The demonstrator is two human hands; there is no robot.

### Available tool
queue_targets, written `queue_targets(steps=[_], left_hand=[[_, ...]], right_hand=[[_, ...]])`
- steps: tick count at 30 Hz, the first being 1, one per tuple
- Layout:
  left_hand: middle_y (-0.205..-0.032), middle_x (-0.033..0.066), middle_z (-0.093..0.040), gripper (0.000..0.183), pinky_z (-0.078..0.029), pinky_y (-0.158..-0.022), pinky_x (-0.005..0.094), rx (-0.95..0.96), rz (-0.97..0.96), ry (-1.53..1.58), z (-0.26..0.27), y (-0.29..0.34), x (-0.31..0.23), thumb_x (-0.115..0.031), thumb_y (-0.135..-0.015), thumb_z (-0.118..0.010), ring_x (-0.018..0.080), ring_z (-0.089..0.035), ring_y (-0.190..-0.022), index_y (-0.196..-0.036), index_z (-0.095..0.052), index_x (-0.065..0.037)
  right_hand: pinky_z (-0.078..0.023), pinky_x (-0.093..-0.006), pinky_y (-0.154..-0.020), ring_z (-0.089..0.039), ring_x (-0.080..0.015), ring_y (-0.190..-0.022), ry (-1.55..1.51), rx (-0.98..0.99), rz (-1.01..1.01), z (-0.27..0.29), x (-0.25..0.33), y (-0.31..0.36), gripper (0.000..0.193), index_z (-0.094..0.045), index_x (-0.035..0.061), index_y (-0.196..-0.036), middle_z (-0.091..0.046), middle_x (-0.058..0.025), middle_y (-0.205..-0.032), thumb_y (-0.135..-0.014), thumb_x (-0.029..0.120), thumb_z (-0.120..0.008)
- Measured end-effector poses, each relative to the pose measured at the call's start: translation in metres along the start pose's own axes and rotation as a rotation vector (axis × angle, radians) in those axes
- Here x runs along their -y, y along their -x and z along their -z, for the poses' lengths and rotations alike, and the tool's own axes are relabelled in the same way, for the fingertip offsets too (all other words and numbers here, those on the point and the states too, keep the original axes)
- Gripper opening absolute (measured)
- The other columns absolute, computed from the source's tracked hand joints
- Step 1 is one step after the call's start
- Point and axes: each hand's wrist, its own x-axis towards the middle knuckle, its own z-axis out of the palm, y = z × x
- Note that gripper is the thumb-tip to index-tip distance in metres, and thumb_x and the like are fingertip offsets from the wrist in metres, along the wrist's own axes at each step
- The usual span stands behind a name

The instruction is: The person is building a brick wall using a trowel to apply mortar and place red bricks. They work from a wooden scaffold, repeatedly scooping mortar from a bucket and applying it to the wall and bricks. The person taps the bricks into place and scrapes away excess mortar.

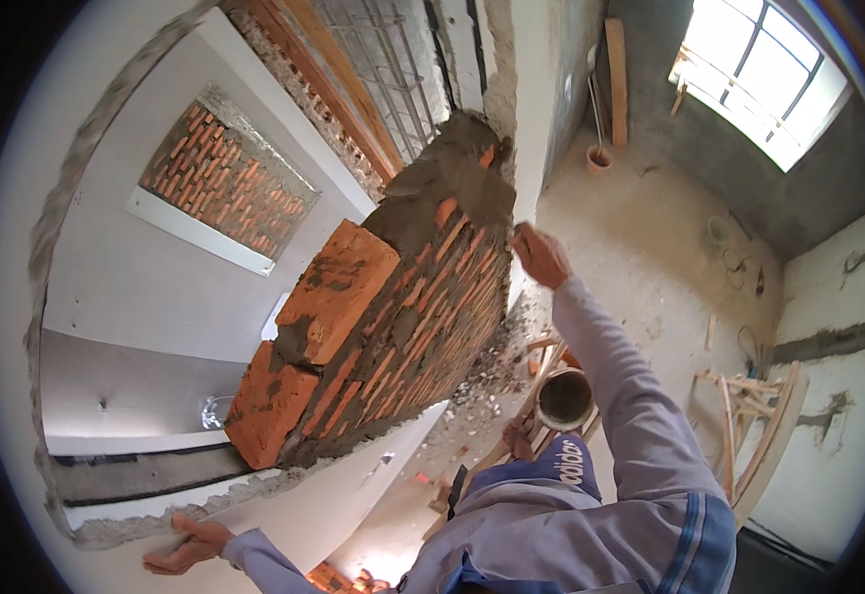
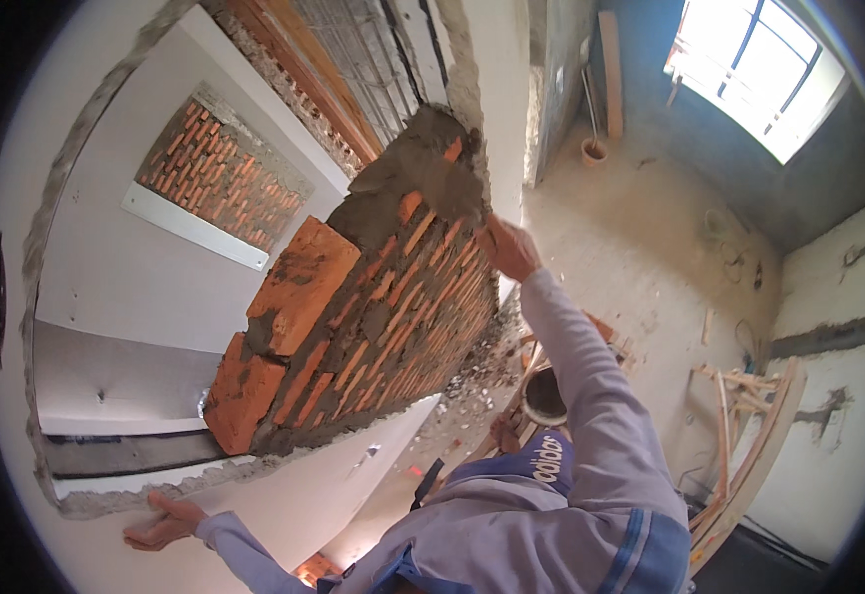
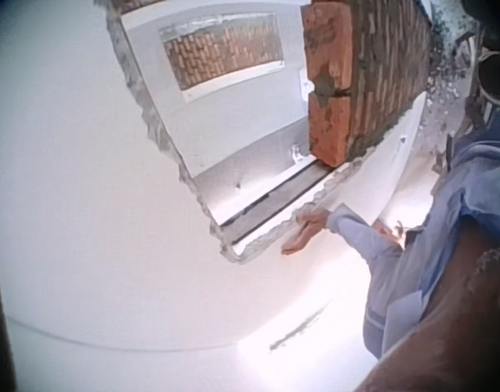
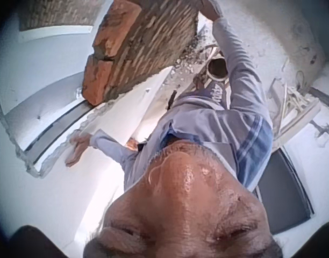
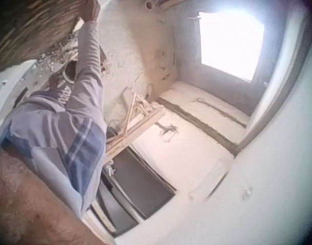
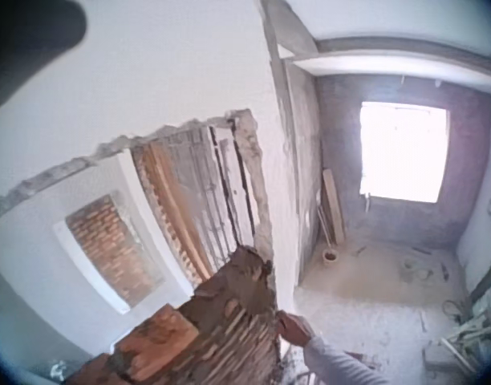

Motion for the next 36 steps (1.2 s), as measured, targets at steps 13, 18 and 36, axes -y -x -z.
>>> queue_targets(steps=[13,18,36], left_hand=[[-0.152,0.0255,-0.017,0.09,-0.015,-0.111,0.0541,-0.008,0.03,0.003,-0.004,0.006,-0.006,-0.061,-0.089,-0.057,0.0397,-0.015,-0.14,-0.148,-0.024,-0.001],[-0.151,0.0258,-0.017,0.091,-0.017,-0.112,0.0542,-0.014,0.014,0.038,0.003,-0.001,-0.005,-0.059,-0.087,-0.062,0.039,-0.014,-0.141,-0.147,-0.026,-0.001],[-0.145,0.0209,-0.031,0.102,-0.022,-0.111,0.0627,-0.065,0.065,0.029,-0.004,0.005,0.001,-0.077,-0.077,-0.059,0.0403,-0.018,-0.142,-0.146,-0.034,-0.005]], right_hand=[[-0.05,-0.0408,-0.063,-0.063,-0.0276,-0.071,-0.724,0.318,-0.495,-0.044,0.099,0.059,0.04,-0.052,-0.0011,-0.113,-0.062,-0.0148,-0.081,-0.1,0.037,-0.047],[-0.048,-0.0455,-0.056,-0.058,-0.0385,-0.061,-0.212,0.353,-0.264,-0.005,0.122,0.086,0.021,-0.05,0.0049,-0.1,-0.059,-0.0175,-0.076,-0.097,0.026,-0.049],[-0.054,-0.0461,-0.062,-0.07,-0.029,-0.086,1.278,0.489,0.438,0.05,0.218,-0.186,0.012,-0.074,0.0058,-0.087,-0.071,-0.0084,-0.088,-0.078,0.01,-0.067]])
